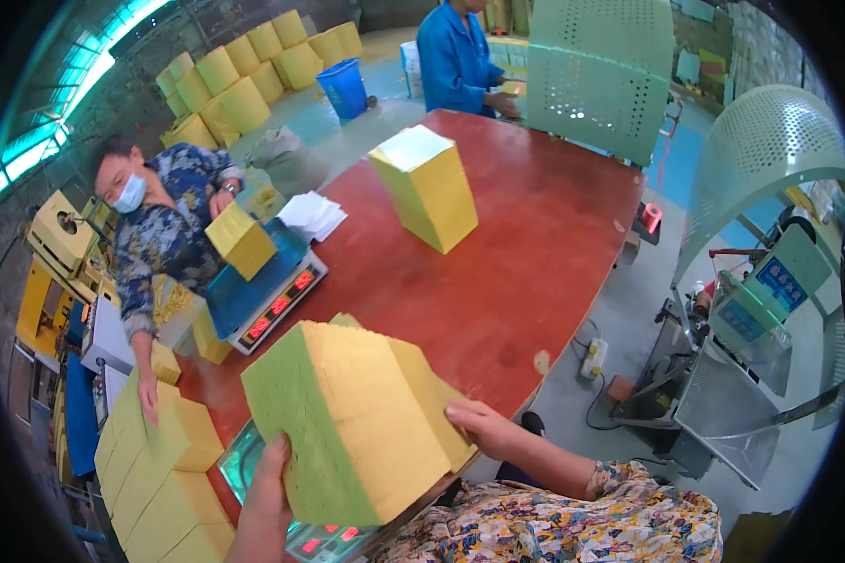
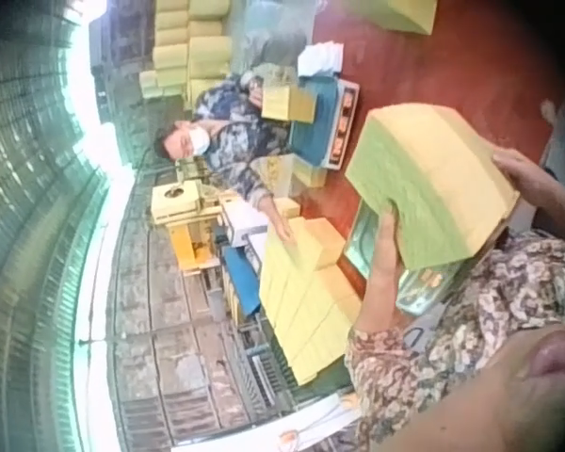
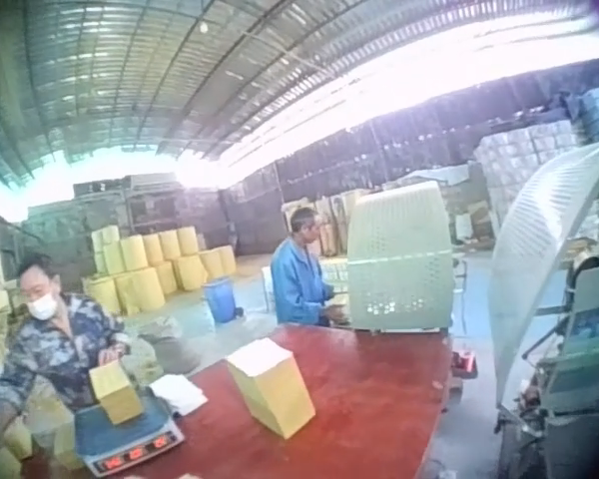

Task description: Gathering stacks of yellow paper, applying a protective sheet, and using a machine to apply a plastic band for bundling, then stacking the bundles.

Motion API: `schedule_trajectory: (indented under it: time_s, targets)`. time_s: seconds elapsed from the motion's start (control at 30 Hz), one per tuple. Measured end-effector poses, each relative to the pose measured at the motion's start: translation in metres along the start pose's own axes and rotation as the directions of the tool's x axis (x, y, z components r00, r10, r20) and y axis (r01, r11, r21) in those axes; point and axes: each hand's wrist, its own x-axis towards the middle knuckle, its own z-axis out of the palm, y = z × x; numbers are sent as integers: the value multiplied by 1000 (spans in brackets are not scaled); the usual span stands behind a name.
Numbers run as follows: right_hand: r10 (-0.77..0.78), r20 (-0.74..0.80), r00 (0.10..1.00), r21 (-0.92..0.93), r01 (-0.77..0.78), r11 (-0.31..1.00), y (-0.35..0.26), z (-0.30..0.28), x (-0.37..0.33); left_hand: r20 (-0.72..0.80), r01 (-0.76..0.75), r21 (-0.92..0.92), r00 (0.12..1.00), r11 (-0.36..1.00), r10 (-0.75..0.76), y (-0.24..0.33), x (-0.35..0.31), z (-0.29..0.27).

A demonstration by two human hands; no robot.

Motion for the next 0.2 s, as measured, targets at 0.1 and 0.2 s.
schedule_trajectory:
  time_s: [0.1,0.2]
  targets:
    - [-76,-56,996,-4,75,997,-47,-55,0,61,51,-54,997,997,-48,-15,59,58]
    - [-123,-155,980,-177,95,980,-86,-107,0,-22,-5,-53,1000,999,4,-51,124,109]
